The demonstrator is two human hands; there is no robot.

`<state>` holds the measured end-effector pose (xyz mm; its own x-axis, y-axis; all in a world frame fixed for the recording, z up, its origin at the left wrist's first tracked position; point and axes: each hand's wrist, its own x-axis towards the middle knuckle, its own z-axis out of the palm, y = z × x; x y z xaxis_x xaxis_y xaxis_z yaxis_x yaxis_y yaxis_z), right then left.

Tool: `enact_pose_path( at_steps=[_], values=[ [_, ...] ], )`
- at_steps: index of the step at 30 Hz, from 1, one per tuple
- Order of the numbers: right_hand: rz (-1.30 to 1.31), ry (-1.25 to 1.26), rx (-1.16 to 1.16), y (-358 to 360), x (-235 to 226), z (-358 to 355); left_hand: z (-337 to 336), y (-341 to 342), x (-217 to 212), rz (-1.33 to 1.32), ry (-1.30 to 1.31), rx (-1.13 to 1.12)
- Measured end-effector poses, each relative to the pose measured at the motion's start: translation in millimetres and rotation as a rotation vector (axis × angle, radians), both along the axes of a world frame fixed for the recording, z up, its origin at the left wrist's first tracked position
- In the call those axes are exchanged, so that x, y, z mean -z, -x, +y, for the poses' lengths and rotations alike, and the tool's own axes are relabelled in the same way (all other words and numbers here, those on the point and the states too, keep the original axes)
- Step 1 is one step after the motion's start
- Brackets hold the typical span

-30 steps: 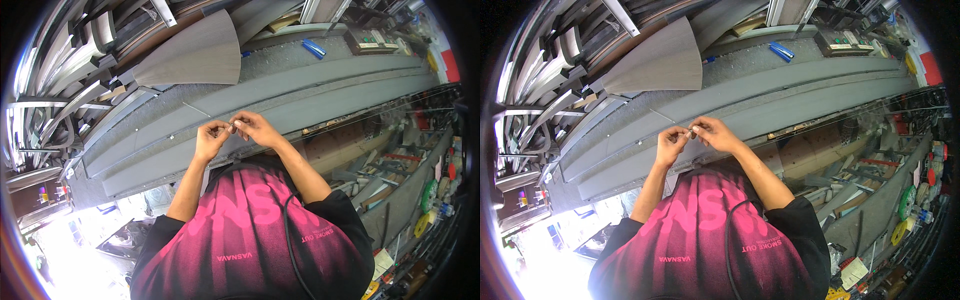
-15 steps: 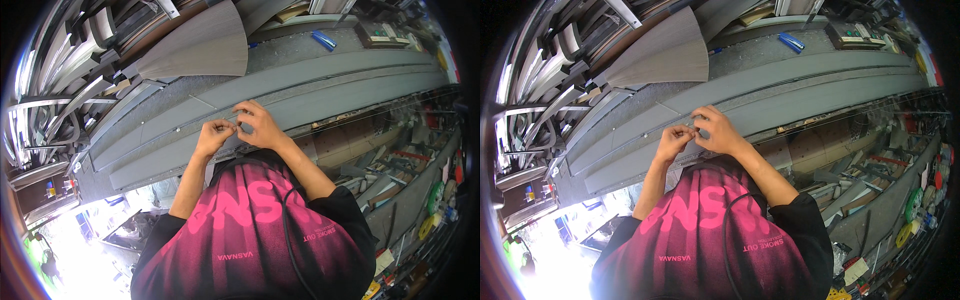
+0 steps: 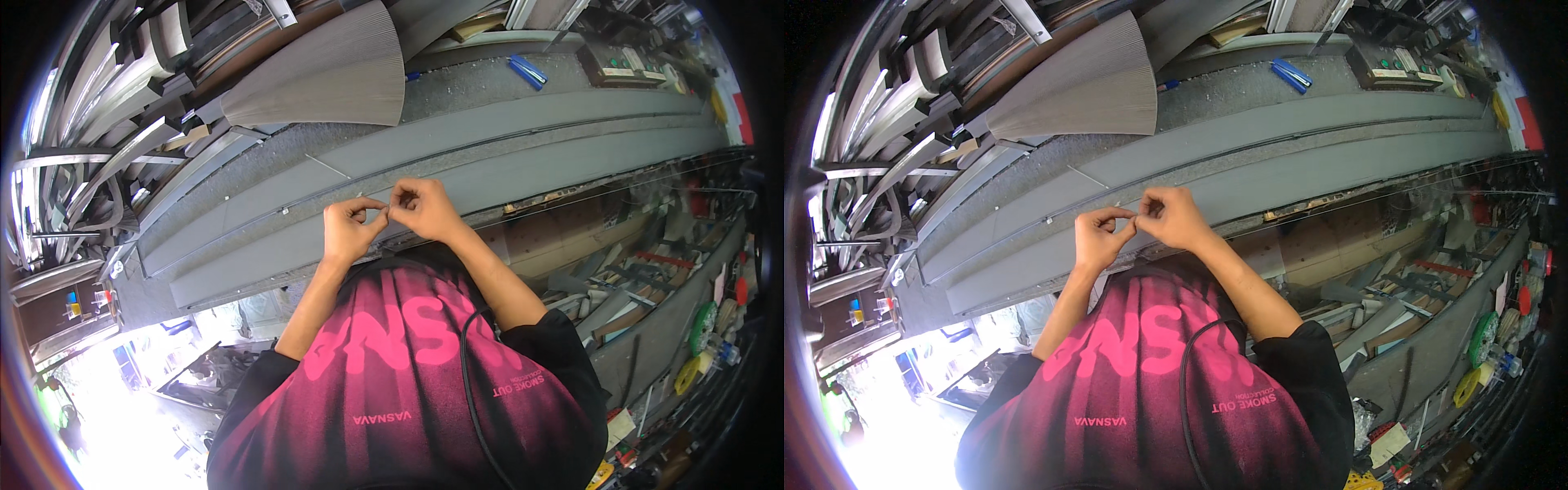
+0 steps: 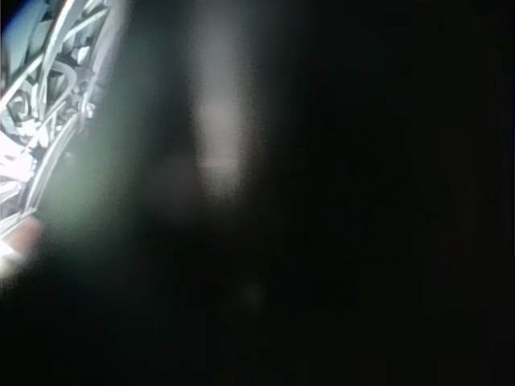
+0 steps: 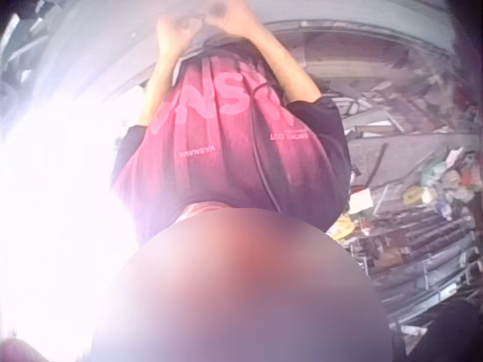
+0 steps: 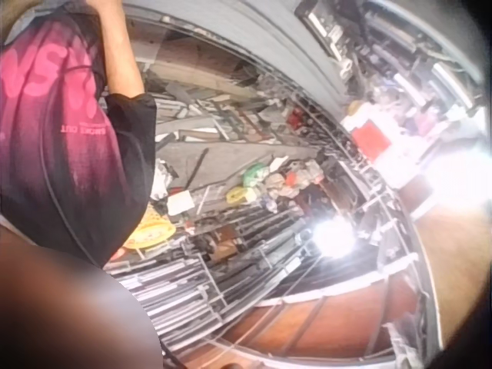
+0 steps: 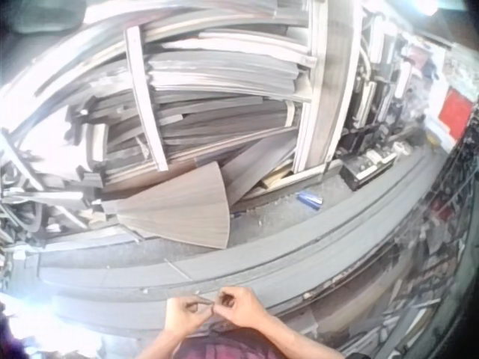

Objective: The person assembles a metal frame by hand, inserting small fasteners into pre-drilled holes along the edges of long metal strips. They repeatedly align the strips, insert fasteners, and press them into place. The workspace contains stacked metal parts and tools.

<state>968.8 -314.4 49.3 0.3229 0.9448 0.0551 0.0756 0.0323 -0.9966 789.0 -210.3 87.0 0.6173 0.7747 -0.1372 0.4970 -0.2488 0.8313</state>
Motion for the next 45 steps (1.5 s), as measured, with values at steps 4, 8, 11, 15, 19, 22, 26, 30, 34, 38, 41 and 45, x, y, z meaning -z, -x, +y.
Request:
enact_pose_path(
  at_steps=[4,8,11,15,19,22,26,30,34,38,41,45],
  values=[
    [0.588,0.375,-0.167,-11,7,-1,10,4,3,-0.078,0.262,0.060],
    [0.310,0.152,-0.047,0,-6,-5,13,8,5,-0.271,0.804,-0.105],
    [-0.024,0.004,0.049,7,-25,-9,12,9,5,-0.285,0.811,-0.166],
    [-0.223,-0.034,0.069,9,-42,-9,11,10,7,-0.329,0.808,-0.184],
    [-0.248,-0.013,0.079,9,-44,-9,12,11,9,-0.311,0.736,-0.138],
    [-0.256,-0.029,0.071,7,-36,-9,15,11,5,-0.187,0.459,-0.019],
    [-0.156,0.087,-0.031,5,-15,-10,16,11,-10,0.046,0.125,0.147],
    [0.707,0.484,-0.270,-6,6,-3,13,11,-21,0.110,0.049,0.249],
    [1.175,0.480,-0.172,-13,6,-6,18,11,-17,0.063,0.112,0.185],
    [0.413,0.227,-0.049,-10,-8,-15,22,13,-8,0.015,0.213,0.087],
    [0.040,0.100,-0.101,-8,-14,-20,19,12,-3,-0.006,0.208,0.087],
    [0.177,0.266,-0.144,-3,-13,-17,14,8,0,-0.021,0.222,0.082]
  ],
)
